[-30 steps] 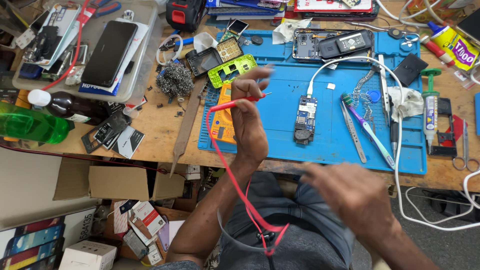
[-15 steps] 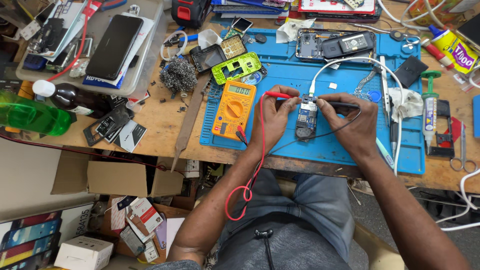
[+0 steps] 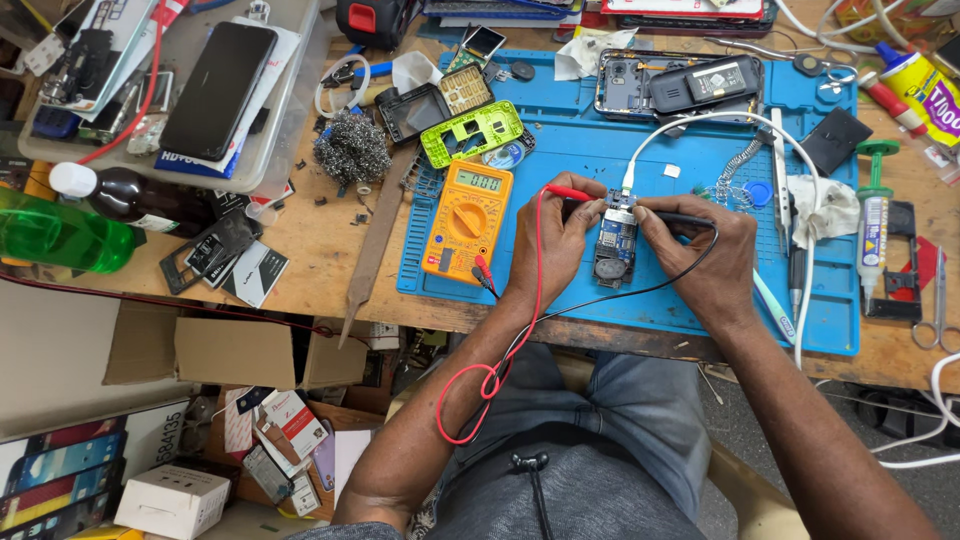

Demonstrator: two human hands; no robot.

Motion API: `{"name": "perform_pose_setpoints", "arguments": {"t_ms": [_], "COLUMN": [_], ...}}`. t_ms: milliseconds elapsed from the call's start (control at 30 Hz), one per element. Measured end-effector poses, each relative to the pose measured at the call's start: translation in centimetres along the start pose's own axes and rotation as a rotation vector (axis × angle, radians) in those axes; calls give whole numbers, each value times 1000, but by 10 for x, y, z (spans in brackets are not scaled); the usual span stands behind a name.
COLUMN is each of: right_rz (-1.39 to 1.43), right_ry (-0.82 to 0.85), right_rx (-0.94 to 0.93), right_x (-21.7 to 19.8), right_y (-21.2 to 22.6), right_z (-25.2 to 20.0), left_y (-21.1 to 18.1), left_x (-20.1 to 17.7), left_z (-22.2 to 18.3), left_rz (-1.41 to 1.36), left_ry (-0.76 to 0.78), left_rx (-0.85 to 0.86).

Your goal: The person repairs a mobile phone motherboard by applying solder with a soldering iron, connecting a cable to the board, and using multimeter probes to check circuit points while the board is connected to a power source.

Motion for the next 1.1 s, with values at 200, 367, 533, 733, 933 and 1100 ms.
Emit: {"name": "perform_pose_setpoints", "arguments": {"t_ms": [200, 367, 533, 733, 933, 1100], "right_rz": [25, 41, 32, -6, -23, -11], "right_ry": [-7, -10, -12, 5, 13, 14], "right_rx": [-1, 16, -14, -19, -12, -15], "right_x": [0, 0, 0, -1, -1, -1], "right_y": [5, 4, 6, 7, 1, 1], "right_z": [0, -1, -2, -4, -5, -5], "left_y": [1, 2, 3, 4, 4, 2], "left_x": [0, 1, 2, 2, 2, 1], "left_z": [-2, -2, -2, -3, -3, -2], "left_rz": [-17, 5, 75, 113, 128, 134], "left_ry": [-9, -12, -51, -63, -38, -40], "left_rx": [26, -2, 35, 73, 59, 74]}}
Point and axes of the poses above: each hand's wrist, its own z-axis towards the middle knuckle, its own x-axis out of the palm, y = z × x, the point moved 3 cm from there along z, towards the middle knuckle, and after that the axes turned 9 degrees about z, right-handed, at the moved point
